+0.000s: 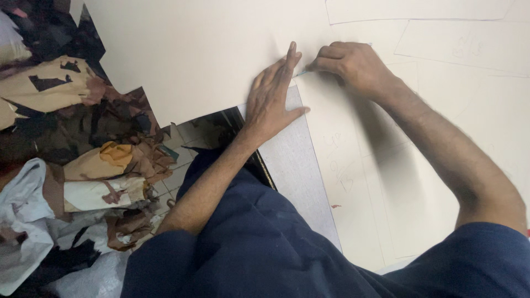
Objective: The person works at a workbench covered with large sheets of cardstock, using a small blade to cut along drawn outlines and separate pattern pieces. They reposition and turn the sheets, hold them flat with one hand, and set finished cut pieces aside as they work through the sheet.
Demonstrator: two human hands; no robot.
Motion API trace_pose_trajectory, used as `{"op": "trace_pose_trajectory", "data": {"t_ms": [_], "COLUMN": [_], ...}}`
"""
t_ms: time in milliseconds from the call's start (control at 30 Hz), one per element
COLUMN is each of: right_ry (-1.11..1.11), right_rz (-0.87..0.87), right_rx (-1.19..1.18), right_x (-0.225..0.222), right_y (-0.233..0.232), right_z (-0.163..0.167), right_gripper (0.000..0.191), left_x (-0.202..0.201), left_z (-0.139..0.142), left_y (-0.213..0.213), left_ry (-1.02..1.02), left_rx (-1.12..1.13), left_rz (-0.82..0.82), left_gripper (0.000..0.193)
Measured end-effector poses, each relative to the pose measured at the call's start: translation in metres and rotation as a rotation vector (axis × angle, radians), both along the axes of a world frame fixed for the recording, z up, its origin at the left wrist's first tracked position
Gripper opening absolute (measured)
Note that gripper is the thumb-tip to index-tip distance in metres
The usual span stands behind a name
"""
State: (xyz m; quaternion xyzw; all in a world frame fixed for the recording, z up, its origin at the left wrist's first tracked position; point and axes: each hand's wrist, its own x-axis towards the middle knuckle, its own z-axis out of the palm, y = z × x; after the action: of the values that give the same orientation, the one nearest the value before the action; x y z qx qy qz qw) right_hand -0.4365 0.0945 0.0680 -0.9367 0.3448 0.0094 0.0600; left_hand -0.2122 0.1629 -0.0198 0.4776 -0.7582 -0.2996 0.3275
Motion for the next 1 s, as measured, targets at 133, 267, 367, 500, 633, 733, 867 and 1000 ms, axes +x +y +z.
{"op": "trace_pose_trajectory", "data": {"t_ms": [133,267,367,500,633,733,867,1000], "right_ry": [0.025,0.044,0.074,0.126,0.198,0.24,0.289,0.286], "right_rz": [0.051,0.093,0.126,0.14,0.077,0.036,-0.075,0.013], "right_rx": [-0.093,-0.123,-0.165,-0.213,-0.216,-0.203,-0.115,-0.223], "right_x": [-0.009,-0.02,-0.033,-0.055,-0.071,-0.08,-0.09,-0.105], "right_y": [0.007,0.01,0.008,0.003,0.005,0.008,0.014,0.013], "right_z": [-0.01,-0.018,-0.022,-0.017,-0.007,-0.002,-0.004,-0.004], "right_gripper": [0.025,0.023,0.021,0.013,0.013,0.02,0.025,0.032], "left_x": [-0.009,-0.014,-0.013,-0.013,-0.014,-0.014,-0.014,-0.014], "left_z": [-0.009,-0.018,-0.024,-0.027,-0.03,-0.032,-0.035,-0.037], "left_y": [-0.002,-0.002,0.0,-0.001,-0.001,0.0,0.002,0.003], "left_ry": [0.013,-0.003,-0.01,-0.018,-0.013,-0.03,-0.033,-0.022], "left_rx": [-0.054,-0.071,-0.047,-0.089,-0.077,-0.07,-0.089,-0.1], "left_rz": [0.067,0.112,0.097,0.11,0.091,0.09,0.077,0.077], "left_gripper": [0.125,0.121,0.119,0.121,0.123,0.123,0.121,0.12]}}
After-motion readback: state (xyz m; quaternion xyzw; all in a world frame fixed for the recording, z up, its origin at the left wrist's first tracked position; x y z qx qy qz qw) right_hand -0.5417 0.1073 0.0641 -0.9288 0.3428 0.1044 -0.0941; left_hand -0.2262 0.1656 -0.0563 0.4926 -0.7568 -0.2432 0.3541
